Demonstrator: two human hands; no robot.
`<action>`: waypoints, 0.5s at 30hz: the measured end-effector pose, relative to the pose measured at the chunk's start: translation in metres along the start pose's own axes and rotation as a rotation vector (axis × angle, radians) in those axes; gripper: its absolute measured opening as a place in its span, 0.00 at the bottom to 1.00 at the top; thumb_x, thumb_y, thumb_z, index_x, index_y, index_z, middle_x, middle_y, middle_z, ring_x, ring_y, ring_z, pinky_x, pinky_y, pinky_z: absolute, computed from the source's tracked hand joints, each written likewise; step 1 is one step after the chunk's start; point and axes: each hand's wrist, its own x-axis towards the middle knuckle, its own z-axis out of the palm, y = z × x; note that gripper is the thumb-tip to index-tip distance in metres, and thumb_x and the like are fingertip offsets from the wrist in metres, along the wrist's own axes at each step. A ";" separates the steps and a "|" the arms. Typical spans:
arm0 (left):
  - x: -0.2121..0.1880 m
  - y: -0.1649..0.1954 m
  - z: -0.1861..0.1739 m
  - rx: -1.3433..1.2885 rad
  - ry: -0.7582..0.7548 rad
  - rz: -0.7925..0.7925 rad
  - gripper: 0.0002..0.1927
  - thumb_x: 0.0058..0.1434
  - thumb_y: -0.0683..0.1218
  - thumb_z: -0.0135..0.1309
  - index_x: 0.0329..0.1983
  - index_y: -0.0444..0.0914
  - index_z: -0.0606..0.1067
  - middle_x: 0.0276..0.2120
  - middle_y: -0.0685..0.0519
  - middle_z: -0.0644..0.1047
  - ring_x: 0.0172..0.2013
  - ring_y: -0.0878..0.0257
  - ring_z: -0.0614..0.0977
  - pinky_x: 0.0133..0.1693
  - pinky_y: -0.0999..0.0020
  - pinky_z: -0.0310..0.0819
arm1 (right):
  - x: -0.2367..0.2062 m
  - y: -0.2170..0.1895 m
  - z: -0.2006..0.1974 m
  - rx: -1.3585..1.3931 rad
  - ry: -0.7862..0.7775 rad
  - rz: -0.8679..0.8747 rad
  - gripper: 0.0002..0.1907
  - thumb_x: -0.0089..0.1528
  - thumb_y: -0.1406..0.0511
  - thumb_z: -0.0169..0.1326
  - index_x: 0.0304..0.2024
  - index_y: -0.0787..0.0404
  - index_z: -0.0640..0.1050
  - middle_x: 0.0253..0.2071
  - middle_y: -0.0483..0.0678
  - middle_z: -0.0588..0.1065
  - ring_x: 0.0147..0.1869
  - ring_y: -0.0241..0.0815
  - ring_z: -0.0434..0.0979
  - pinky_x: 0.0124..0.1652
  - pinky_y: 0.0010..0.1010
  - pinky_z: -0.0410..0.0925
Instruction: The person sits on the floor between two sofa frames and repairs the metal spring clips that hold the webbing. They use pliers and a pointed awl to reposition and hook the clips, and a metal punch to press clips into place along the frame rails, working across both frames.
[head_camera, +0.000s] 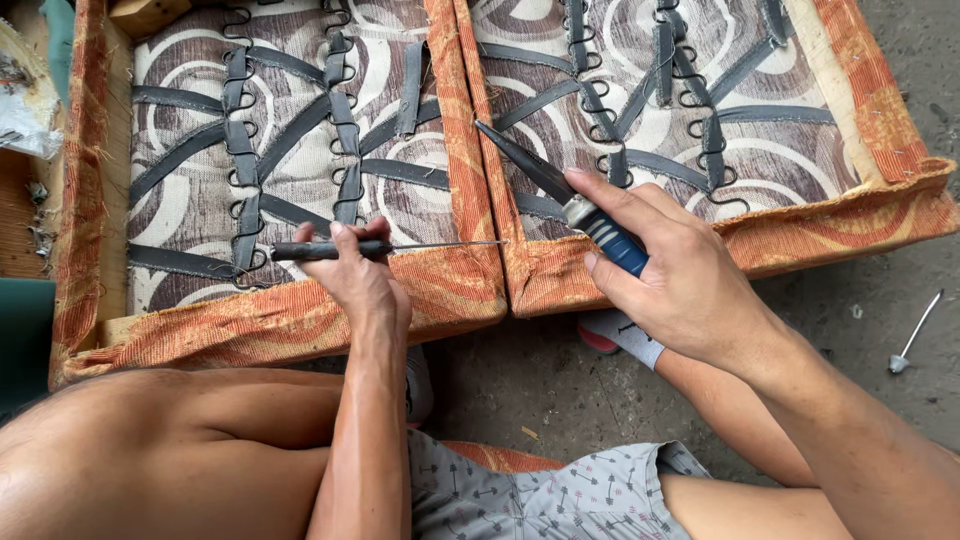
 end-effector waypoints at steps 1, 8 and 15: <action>-0.002 0.004 0.002 -0.003 0.013 0.000 0.12 0.68 0.45 0.44 0.52 0.47 0.58 0.34 0.52 0.72 0.35 0.58 0.81 0.46 0.53 0.80 | 0.001 -0.002 -0.001 -0.003 0.006 -0.023 0.35 0.58 0.68 0.58 0.70 0.51 0.69 0.33 0.50 0.69 0.31 0.43 0.69 0.35 0.35 0.67; 0.004 0.010 0.001 -0.390 0.005 -0.083 0.08 0.62 0.38 0.44 0.42 0.41 0.63 0.31 0.51 0.71 0.29 0.61 0.75 0.36 0.63 0.74 | 0.007 -0.013 -0.003 0.021 0.028 -0.097 0.35 0.59 0.68 0.60 0.70 0.54 0.69 0.35 0.50 0.70 0.34 0.43 0.70 0.38 0.34 0.68; -0.008 0.015 0.019 -0.232 -0.005 0.040 0.24 0.72 0.54 0.47 0.21 0.45 0.57 0.15 0.59 0.59 0.15 0.67 0.59 0.19 0.66 0.57 | 0.010 -0.020 0.002 -0.002 0.016 -0.122 0.34 0.60 0.66 0.60 0.69 0.55 0.70 0.36 0.51 0.71 0.36 0.44 0.71 0.40 0.35 0.68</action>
